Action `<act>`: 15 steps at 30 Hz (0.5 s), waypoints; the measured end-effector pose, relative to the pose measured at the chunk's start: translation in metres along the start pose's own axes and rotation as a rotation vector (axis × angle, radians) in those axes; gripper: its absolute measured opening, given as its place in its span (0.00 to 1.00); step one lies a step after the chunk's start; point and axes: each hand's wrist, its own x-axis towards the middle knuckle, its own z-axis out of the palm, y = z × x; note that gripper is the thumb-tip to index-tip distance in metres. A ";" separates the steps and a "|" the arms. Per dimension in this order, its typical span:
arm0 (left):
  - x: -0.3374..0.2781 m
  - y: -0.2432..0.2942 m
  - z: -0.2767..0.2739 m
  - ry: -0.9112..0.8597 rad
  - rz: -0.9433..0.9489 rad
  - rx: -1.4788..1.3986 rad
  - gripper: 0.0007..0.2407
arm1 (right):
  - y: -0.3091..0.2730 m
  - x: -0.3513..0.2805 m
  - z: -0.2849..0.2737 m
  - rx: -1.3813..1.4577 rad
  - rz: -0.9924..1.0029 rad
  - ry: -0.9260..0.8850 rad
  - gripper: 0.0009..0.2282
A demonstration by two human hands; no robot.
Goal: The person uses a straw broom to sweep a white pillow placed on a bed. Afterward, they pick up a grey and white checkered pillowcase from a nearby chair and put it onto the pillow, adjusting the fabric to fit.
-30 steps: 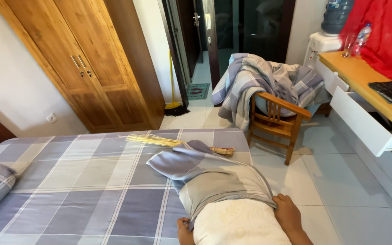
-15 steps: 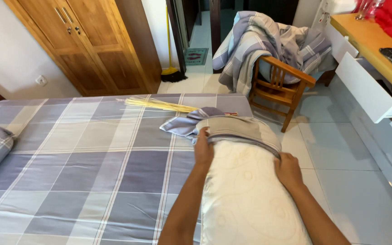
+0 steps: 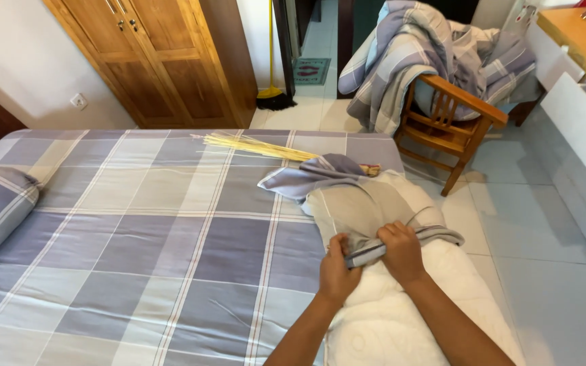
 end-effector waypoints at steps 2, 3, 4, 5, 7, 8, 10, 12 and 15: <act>0.003 0.001 -0.007 0.025 0.016 0.059 0.24 | -0.009 -0.007 0.000 0.061 0.044 -0.117 0.05; 0.005 0.004 -0.011 0.095 0.129 0.110 0.24 | -0.014 -0.009 -0.003 0.081 0.064 -0.165 0.06; 0.007 0.007 -0.013 0.163 0.242 0.160 0.25 | -0.017 -0.010 -0.007 0.099 0.084 -0.213 0.08; 0.005 0.002 -0.013 0.161 0.237 0.162 0.25 | -0.021 -0.014 -0.013 0.102 0.086 -0.217 0.08; 0.003 -0.006 -0.011 0.164 0.346 0.187 0.26 | -0.027 -0.021 -0.024 0.134 0.104 -0.246 0.11; 0.000 -0.006 -0.014 0.162 0.340 0.186 0.26 | -0.026 -0.025 -0.028 0.134 0.106 -0.252 0.11; -0.001 -0.006 -0.021 -0.014 0.284 0.108 0.28 | -0.024 -0.030 -0.035 0.105 0.095 -0.312 0.11; 0.002 -0.003 -0.025 -0.083 0.234 0.056 0.28 | -0.018 -0.029 -0.035 0.092 0.092 -0.296 0.11; -0.010 -0.010 -0.023 -0.159 0.138 -0.035 0.26 | -0.008 -0.020 -0.028 0.067 0.060 -0.201 0.10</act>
